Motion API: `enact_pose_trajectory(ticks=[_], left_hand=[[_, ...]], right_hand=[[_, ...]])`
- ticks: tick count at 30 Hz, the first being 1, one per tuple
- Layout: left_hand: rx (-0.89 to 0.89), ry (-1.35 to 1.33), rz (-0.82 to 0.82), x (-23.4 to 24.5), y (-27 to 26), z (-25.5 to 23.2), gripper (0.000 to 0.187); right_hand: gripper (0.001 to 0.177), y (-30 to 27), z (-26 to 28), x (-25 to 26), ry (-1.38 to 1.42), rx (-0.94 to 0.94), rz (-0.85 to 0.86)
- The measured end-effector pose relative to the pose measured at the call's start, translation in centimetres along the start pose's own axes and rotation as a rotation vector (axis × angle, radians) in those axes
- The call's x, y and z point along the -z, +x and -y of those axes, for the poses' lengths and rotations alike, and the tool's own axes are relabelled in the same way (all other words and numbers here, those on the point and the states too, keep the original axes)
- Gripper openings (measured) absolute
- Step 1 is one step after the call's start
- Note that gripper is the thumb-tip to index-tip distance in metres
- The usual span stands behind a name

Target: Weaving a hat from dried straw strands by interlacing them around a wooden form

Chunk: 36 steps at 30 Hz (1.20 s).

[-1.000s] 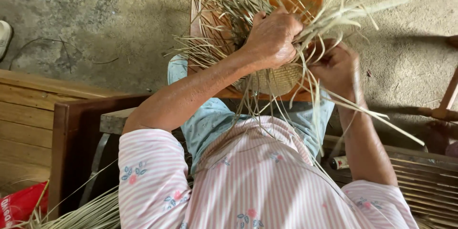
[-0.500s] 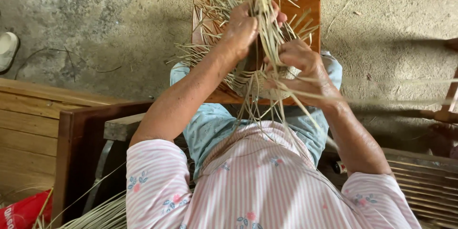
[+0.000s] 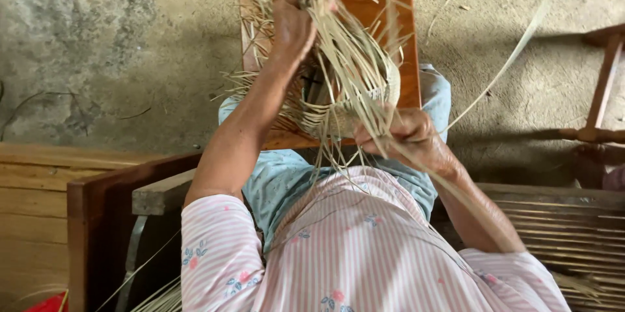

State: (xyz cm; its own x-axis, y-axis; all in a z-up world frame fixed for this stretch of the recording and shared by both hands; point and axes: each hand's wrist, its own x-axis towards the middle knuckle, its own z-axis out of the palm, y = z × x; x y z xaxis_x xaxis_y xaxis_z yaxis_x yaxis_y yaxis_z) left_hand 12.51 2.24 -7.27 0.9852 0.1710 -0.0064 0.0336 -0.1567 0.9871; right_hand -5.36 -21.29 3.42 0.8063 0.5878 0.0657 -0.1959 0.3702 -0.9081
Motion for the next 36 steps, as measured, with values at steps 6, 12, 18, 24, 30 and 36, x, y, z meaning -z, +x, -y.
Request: enact_pose_trajectory(ticks=[6, 12, 18, 24, 30, 36], left_hand=[[-0.108, -0.033, -0.087, 1.3, 2.9, 0.2, 0.029], [0.083, -0.280, -0.406, 5.7, 5.7, 0.9, 0.019], [-0.291, 0.493, -0.207, 6.6, -1.1, -3.0, 0.099], [-1.008, 0.721, 0.167, -1.0, -14.3, -7.3, 0.056], [-1.222, 1.065, 0.221, -1.2, -16.6, -8.3, 0.048], [-1.153, 0.826, 0.108, 0.8, -15.5, -5.0, 0.054]], right_hand=[[0.015, -3.9, -1.8, 2.0, -0.289, 0.156, -0.069], [0.023, -9.9, -7.7, 5.5, 0.172, -0.049, -0.488], [0.047, -14.6, -11.0, 12.5, -0.426, -0.451, -1.159], [0.038, -5.4, -2.4, 7.7, -1.288, 0.179, -0.916], [0.032, 0.7, -2.2, 4.5, -0.997, 0.213, -0.457], [0.047, 1.4, -1.7, 4.9, -1.166, 0.291, -0.279]])
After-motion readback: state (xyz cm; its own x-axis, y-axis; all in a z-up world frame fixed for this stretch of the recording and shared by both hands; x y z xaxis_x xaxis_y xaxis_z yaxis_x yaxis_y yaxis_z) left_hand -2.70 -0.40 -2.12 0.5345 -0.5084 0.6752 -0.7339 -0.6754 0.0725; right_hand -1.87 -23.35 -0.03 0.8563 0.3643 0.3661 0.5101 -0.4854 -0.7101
